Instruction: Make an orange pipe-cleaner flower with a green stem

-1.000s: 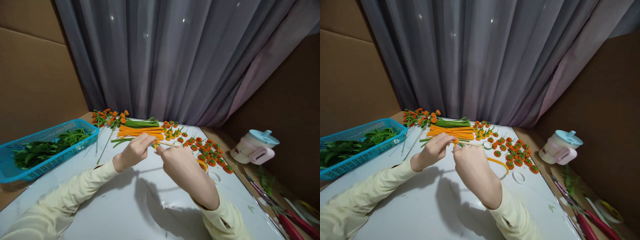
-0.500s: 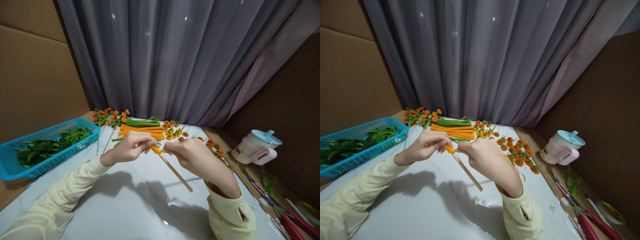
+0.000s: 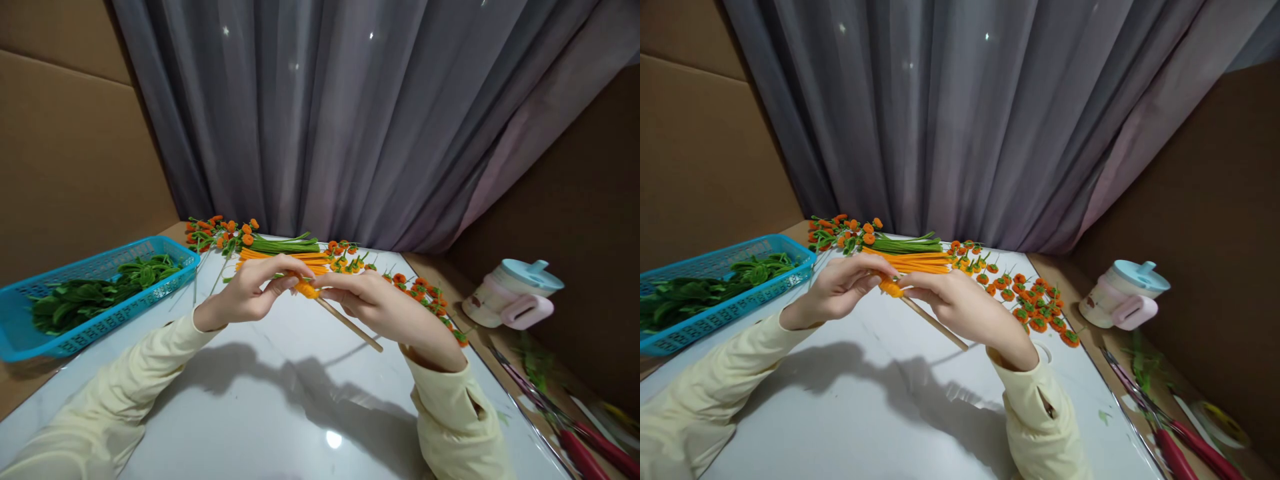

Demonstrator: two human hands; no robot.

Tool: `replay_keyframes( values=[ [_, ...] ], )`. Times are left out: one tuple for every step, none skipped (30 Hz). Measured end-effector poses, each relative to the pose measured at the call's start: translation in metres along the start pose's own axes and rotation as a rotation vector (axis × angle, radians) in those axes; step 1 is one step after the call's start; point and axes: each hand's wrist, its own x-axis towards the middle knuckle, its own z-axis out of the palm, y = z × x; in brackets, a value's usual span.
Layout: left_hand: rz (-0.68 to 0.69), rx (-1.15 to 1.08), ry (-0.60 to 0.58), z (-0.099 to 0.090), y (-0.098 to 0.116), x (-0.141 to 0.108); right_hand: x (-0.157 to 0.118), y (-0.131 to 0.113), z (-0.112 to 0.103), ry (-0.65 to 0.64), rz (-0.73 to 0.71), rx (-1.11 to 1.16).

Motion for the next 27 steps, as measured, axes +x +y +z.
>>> replay_keyframes(
  values=[
    [0.011, 0.002, 0.001, 0.000, 0.000, 0.000, 0.000, 0.000, 0.000, 0.000, 0.000, 0.016],
    [0.020, 0.001, 0.004, 0.001, 0.000, 0.000, 0.001, 0.001, 0.001, -0.002, 0.003, 0.029],
    [0.026, -0.002, 0.010, 0.001, 0.000, 0.000, 0.001, 0.001, 0.001, -0.005, 0.011, 0.038],
    [0.031, -0.005, 0.020, 0.002, 0.000, 0.000, 0.001, 0.001, 0.001, -0.010, 0.025, 0.042],
    [0.035, -0.010, 0.031, 0.002, 0.000, 0.000, 0.001, 0.001, 0.001, -0.015, 0.041, 0.043],
    [0.038, -0.017, 0.041, 0.003, 0.000, 0.000, 0.001, 0.000, 0.001, -0.017, 0.057, 0.046],
    [0.039, -0.030, 0.050, 0.004, 0.000, 0.000, 0.001, 0.000, 0.001, -0.019, 0.074, 0.053],
    [0.037, -0.052, 0.058, 0.004, 0.001, 0.001, 0.001, 0.000, 0.002, -0.020, 0.090, 0.068],
    [0.027, -0.082, 0.064, 0.005, 0.002, 0.001, 0.001, 0.000, 0.002, -0.019, 0.103, 0.088],
    [0.008, -0.121, 0.069, 0.005, 0.003, 0.001, 0.002, 0.000, 0.001, -0.023, 0.111, 0.116],
    [-0.024, -0.167, 0.076, 0.006, 0.004, 0.001, 0.002, 0.000, 0.001, -0.031, 0.114, 0.147],
    [-0.066, -0.222, 0.084, 0.007, 0.005, 0.002, 0.002, -0.001, 0.000, -0.041, 0.120, 0.177],
    [-0.112, -0.285, 0.089, 0.008, 0.005, 0.001, 0.002, -0.002, -0.001, -0.053, 0.127, 0.207],
    [-0.157, -0.352, 0.089, 0.009, 0.006, 0.001, 0.002, -0.003, -0.002, -0.065, 0.136, 0.234],
    [-0.197, -0.424, 0.082, 0.011, 0.006, 0.001, 0.002, -0.004, -0.003, -0.075, 0.147, 0.255],
    [-0.232, -0.496, 0.068, 0.012, 0.005, 0.000, 0.001, -0.005, -0.005, -0.081, 0.158, 0.269],
    [-0.260, -0.566, 0.047, 0.014, 0.005, -0.001, 0.001, -0.007, -0.006, -0.081, 0.168, 0.274],
    [-0.279, -0.633, 0.025, 0.016, 0.004, -0.001, 0.000, -0.008, -0.006, -0.080, 0.176, 0.271],
    [-0.295, -0.690, 0.008, 0.017, 0.002, -0.002, 0.000, -0.009, -0.007, -0.073, 0.178, 0.261],
    [-0.307, -0.737, -0.003, 0.018, 0.001, -0.003, 0.000, -0.010, -0.007, -0.062, 0.180, 0.247],
    [-0.315, -0.770, -0.008, 0.019, 0.000, -0.004, 0.000, -0.011, -0.007, -0.050, 0.183, 0.235],
    [-0.320, -0.791, -0.006, 0.019, -0.001, -0.004, 0.000, -0.011, -0.007, -0.041, 0.188, 0.225],
    [-0.323, -0.803, 0.000, 0.019, -0.002, -0.004, 0.000, -0.012, -0.007, -0.035, 0.197, 0.219],
    [-0.325, -0.813, 0.008, 0.019, -0.002, -0.004, 0.000, -0.012, -0.006, -0.033, 0.206, 0.217],
    [-0.327, -0.825, 0.014, 0.019, -0.002, -0.003, 0.000, -0.012, -0.006, -0.033, 0.217, 0.219],
    [-0.330, -0.846, 0.023, 0.019, -0.001, -0.002, 0.001, -0.011, -0.005, -0.032, 0.224, 0.224],
    [-0.337, -0.874, 0.036, 0.019, 0.000, -0.001, 0.001, -0.010, -0.004, -0.022, 0.227, 0.233]
  ],
)
